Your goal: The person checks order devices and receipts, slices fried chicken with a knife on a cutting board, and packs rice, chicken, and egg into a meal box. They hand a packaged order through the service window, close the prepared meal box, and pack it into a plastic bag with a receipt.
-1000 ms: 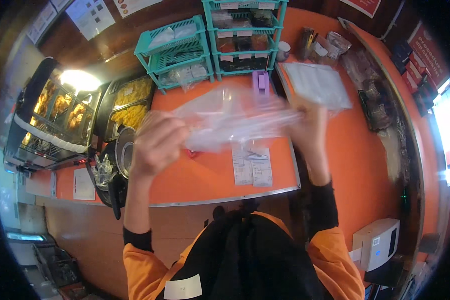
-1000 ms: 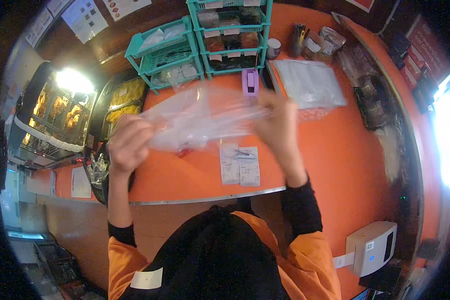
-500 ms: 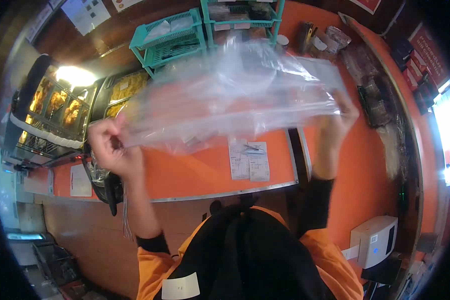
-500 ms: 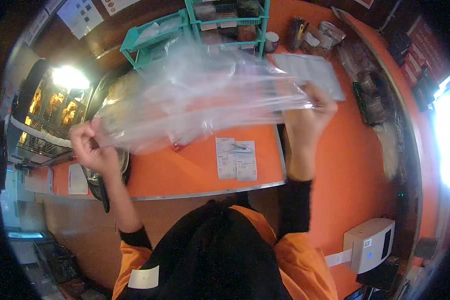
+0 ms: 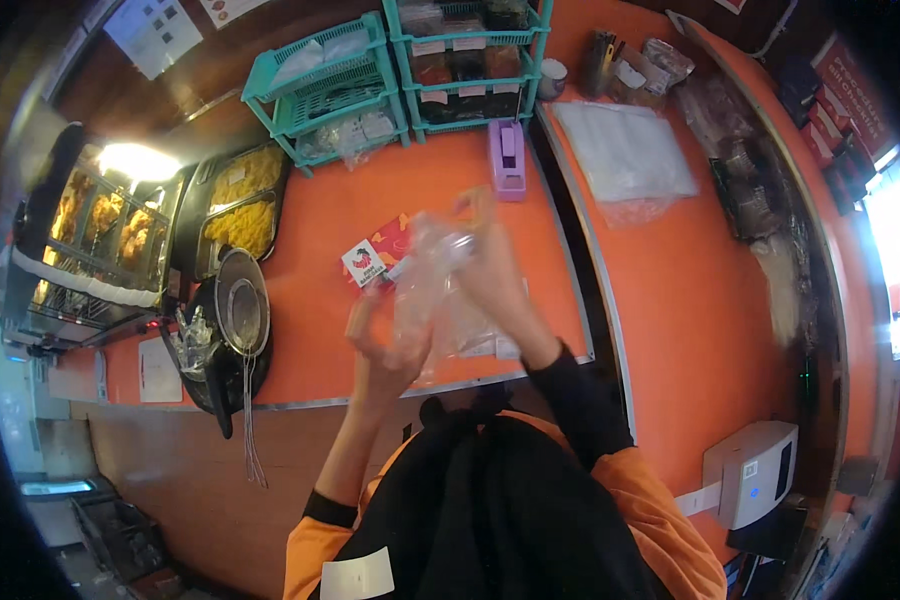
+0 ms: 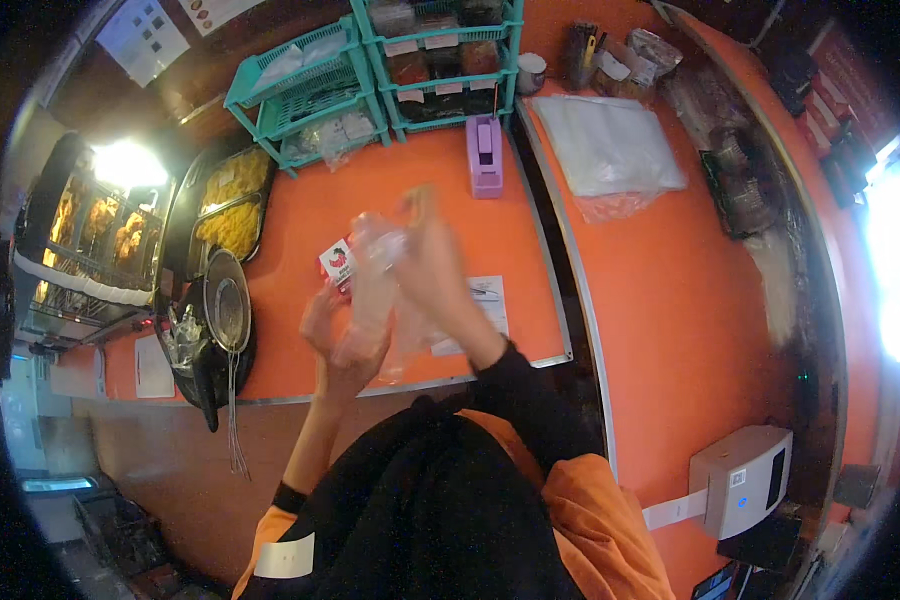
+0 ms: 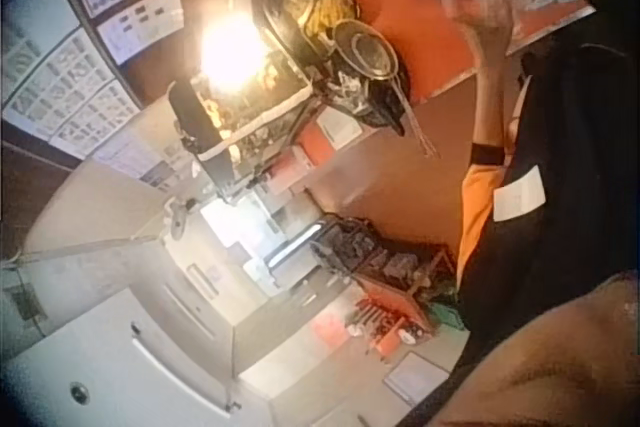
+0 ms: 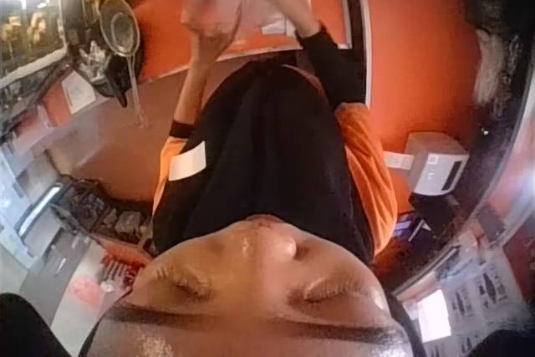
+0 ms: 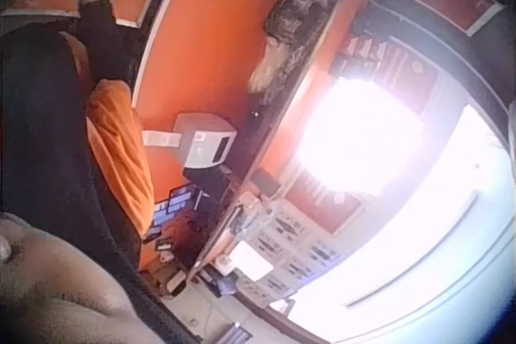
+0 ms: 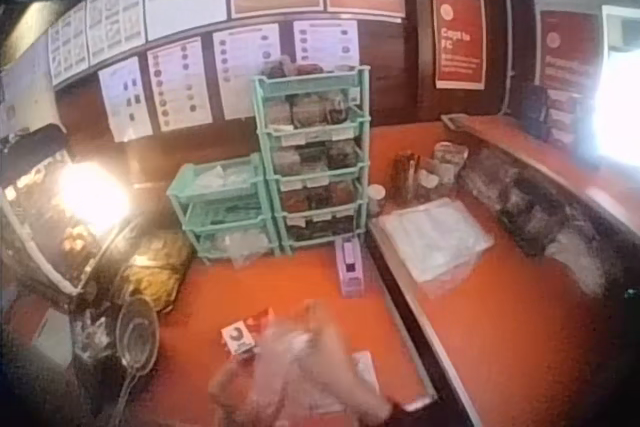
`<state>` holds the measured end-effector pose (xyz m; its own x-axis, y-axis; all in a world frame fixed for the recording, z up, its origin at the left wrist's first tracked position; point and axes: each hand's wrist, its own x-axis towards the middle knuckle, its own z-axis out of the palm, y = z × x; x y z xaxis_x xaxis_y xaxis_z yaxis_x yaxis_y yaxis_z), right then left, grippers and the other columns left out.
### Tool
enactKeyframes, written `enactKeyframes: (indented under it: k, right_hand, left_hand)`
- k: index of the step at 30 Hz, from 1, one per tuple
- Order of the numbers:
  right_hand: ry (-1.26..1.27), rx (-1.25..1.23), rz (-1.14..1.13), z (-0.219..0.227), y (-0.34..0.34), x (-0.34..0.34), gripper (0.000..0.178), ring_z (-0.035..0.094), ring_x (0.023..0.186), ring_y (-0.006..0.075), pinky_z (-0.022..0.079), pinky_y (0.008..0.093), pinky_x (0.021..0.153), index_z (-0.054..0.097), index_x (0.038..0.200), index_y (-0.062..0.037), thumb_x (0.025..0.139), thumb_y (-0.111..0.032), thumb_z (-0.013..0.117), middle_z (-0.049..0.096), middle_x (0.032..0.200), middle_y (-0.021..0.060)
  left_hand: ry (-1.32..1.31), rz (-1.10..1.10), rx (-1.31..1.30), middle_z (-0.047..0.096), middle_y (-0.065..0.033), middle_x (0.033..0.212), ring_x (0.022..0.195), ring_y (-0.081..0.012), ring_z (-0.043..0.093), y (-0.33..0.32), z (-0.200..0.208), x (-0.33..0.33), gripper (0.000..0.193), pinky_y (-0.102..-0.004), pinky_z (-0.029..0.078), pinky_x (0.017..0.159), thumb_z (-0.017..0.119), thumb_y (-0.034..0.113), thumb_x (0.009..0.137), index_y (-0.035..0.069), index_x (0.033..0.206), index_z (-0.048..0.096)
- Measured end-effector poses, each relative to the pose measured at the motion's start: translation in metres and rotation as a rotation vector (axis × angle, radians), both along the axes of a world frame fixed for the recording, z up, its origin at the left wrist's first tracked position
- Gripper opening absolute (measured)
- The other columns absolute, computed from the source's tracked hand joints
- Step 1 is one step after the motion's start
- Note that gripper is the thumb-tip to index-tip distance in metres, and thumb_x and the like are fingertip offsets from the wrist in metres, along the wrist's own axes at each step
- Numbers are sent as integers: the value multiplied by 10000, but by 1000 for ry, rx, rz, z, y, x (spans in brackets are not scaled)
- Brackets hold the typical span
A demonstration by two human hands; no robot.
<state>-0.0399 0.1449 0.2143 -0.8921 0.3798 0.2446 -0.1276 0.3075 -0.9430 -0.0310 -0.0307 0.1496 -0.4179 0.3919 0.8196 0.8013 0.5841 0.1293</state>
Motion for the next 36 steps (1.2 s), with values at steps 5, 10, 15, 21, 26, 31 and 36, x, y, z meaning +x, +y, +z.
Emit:
enactKeyframes:
  k: [5,10,15,21,26,31,36]
  right_hand:
    - [465,638,71,9,29,-12,492,580,871,357,488,407,699,513,1133,-16,661,99,587,540,924,178]
    - [-12,560,-28,-16,63,-12,674,624,817,306,497,407,686,435,1354,-88,719,111,543,575,982,142]
    - [-55,-827,654,-18,45,-3,354,486,533,155,397,304,512,596,1091,37,748,45,510,639,912,113]
    - [-276,-414,956,-75,85,-46,230,497,514,165,403,282,500,663,888,78,801,-101,547,656,925,171]
    - [-563,798,212,-109,78,-79,404,651,956,424,536,496,822,608,1178,-72,803,-222,615,596,1141,307]
    - [-472,740,343,-117,36,-85,510,645,930,442,535,521,795,541,1288,-121,798,-238,622,557,1218,275]
    - [-223,721,230,-111,2,-70,419,640,935,434,549,495,746,646,1116,-63,739,-245,677,590,1181,259]
  left_hand:
    - [-267,197,-31,593,-182,1068,810,-379,623,-55,-21,-62,171,-441,517,673,640,13,710,9,881,646]
    - [-288,363,-119,633,-158,963,728,-371,657,-71,7,-65,202,-446,537,597,633,183,778,24,891,682]
    - [-652,671,-196,533,-191,1180,830,-391,641,-61,3,-56,471,-460,539,705,736,380,754,31,1054,631]
    - [-775,573,-189,482,-220,1215,923,-448,619,-77,-34,-70,562,-518,527,779,733,256,757,121,1267,537]
    - [-828,491,-60,510,-250,1058,924,-439,580,-48,-24,-45,589,-481,514,781,577,-55,704,125,1263,546]
    - [-800,598,94,514,-235,963,919,-425,563,-62,-59,-38,613,-454,502,785,583,-87,646,120,1223,586]
    - [-606,493,143,564,-271,1073,966,-402,506,-39,-57,-39,535,-466,415,894,585,-92,617,48,1129,645]
